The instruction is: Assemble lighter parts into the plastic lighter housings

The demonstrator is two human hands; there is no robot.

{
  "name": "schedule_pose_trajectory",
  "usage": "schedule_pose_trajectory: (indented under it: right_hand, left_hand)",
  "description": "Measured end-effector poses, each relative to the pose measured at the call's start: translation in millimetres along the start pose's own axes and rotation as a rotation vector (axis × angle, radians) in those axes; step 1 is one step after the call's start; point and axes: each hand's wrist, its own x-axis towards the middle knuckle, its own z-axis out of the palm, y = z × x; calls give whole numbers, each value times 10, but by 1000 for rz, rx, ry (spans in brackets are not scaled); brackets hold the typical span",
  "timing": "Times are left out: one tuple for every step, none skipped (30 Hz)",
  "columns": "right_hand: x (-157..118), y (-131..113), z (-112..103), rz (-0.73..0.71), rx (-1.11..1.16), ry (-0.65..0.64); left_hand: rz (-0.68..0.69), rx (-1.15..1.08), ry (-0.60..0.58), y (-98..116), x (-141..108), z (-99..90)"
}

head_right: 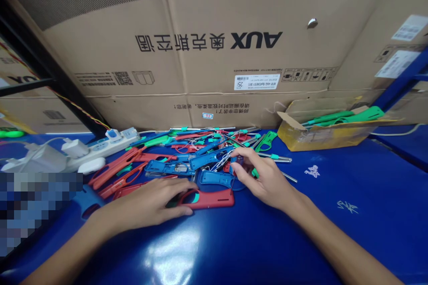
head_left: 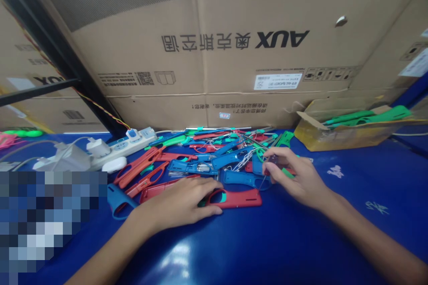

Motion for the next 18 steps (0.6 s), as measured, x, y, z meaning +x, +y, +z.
schedule_pose_trajectory:
  right_hand:
    - [0,7,4,1,3,1]
    - [0,14,8,1,7,1]
    - [0,20,11,1,11,1]
    - [0,25,13,1,13,1]
    - [0,26,14,3,12,0]
    - [1,25,14,6,8,-1]
    - [1,21,13,5,3,0]
    - [3,15,11,3,-6,3]
    - [6,7,9,-1,-15,10]
    - [9,-1,7,-6,-27,21]
    - [14,-9,5,-11,-39,34]
    - [19,-16,4,-15,-50,49]
    - [25,-22,2,-18,-61,65]
    - [30,-27,1,-22,-68,75]
    - [34,-31,0,-26,-72,83]
    - [37,-35,0,-31,-76,86]
    - [40,-39,-1,-36,-80,89]
    - [42,-44,-1,-40,-84,90]
  left_hand:
    - [-1,2,0,-1,-1,1]
    - [-3,4,-1,0,-2,2]
    - [-4,5,-1,1,-4,1]
    - [-5,6,0,2,-7,0]
    - [-4,6,1,4,-9,-1]
    - [-4,5,2,6,-12,-3]
    - [-4,5,3,7,-15,-4]
    - [-4,5,4,8,-16,-5]
    - [-5,6,3,8,-17,-6]
    - [-7,7,1,8,-17,-7]
    - [-11,8,-2,7,-16,-7]
    - [-14,9,-5,6,-14,-7]
    - [-17,10,-6,5,-11,-6]
    - [-17,10,-8,4,-8,-4]
    - [-16,10,-9,3,-5,-3]
    - [-15,11,-10,2,-3,-1]
    - [-13,13,-10,2,-2,2]
    - [-12,15,-11,1,-2,4]
